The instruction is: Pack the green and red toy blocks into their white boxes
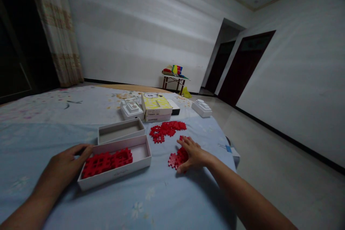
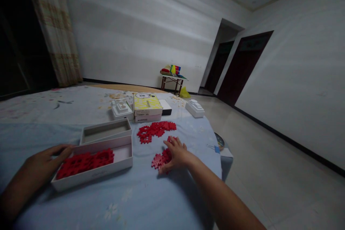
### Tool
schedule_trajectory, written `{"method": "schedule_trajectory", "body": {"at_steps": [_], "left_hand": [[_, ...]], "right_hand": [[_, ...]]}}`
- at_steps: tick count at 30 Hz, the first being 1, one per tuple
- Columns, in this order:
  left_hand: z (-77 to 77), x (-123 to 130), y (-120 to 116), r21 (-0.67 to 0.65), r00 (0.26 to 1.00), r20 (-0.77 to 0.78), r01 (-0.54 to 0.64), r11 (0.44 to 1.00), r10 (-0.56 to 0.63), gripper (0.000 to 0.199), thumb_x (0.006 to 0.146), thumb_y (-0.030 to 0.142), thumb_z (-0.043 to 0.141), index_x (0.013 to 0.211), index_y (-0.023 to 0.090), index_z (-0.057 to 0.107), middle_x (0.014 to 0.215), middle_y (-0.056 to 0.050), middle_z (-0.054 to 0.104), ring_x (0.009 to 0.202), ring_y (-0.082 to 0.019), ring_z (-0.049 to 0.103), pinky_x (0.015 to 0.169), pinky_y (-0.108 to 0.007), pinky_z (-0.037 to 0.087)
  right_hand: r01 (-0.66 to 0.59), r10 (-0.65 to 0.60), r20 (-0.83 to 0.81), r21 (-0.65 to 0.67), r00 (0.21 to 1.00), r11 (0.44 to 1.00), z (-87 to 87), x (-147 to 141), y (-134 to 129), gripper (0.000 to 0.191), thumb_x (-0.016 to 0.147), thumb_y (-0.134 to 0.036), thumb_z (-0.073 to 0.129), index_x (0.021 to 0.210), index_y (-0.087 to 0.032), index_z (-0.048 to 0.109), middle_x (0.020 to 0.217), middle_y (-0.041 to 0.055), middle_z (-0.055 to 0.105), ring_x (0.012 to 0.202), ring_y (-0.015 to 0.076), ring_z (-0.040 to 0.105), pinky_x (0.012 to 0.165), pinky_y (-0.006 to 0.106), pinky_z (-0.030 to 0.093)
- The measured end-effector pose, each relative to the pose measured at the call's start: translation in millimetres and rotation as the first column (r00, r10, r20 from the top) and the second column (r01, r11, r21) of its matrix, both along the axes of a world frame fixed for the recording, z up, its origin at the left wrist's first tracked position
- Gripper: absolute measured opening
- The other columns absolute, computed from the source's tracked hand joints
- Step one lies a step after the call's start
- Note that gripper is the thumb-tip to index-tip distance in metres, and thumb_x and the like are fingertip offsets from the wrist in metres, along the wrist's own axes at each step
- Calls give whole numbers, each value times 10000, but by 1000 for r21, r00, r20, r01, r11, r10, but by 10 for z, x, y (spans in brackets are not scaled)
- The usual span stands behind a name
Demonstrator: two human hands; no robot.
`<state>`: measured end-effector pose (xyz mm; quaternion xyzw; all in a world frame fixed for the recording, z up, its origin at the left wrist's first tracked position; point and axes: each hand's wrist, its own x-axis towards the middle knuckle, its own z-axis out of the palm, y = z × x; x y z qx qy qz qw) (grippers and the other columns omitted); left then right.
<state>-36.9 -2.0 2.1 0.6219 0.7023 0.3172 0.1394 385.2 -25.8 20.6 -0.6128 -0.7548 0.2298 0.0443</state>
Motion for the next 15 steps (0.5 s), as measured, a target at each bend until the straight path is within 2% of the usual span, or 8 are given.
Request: {"method": "schedule_trajectory", "body": {"at_steps": [3, 6, 12, 15], "left_hand": [[6, -1, 3, 6, 1000, 0, -6, 1000, 6, 389, 731, 521, 484, 888, 223, 680, 916, 6, 738, 882, -227, 648, 726, -250, 473], [4, -5, 5, 14, 1000, 3, -8, 1000, 8, 383, 732, 518, 481, 873, 224, 682, 899, 9, 740, 857, -224, 655, 724, -253, 478], [-6, -18, 6, 2, 999, 32, 0, 1000, 0, 382, 736, 497, 490, 903, 211, 681, 915, -14, 740, 858, -229, 659, 748, -266, 479], [7, -10, 6, 6, 999, 35, -11, 1000, 11, 399, 727, 515, 485, 892, 212, 686, 941, -32, 738, 876, -242, 659, 770, -288, 479]], "right_hand": [[-38, 39, -43, 30, 998, 999, -95, -13, -2, 1163, 476, -660, 735, 1438, -235, 237, 1534, 114, 39, 1389, 341, -66, 1106, 549, 50], [-63, 73, -101, 104, 992, 993, -178, -75, 116, 1091, 554, -673, 687, 1434, -198, 252, 1528, 130, 91, 1398, 316, -13, 1126, 488, 77], [64, -7, -182, 314, 983, 947, -400, -350, 533, 905, 684, -567, 657, 1400, -132, 315, 1504, 167, 169, 1391, 288, 118, 1124, 428, 147], [119, -31, -232, 374, 972, 920, -451, -476, 685, 880, 699, -545, 656, 1391, -115, 324, 1484, 172, 231, 1384, 279, 154, 1122, 421, 155]]}}
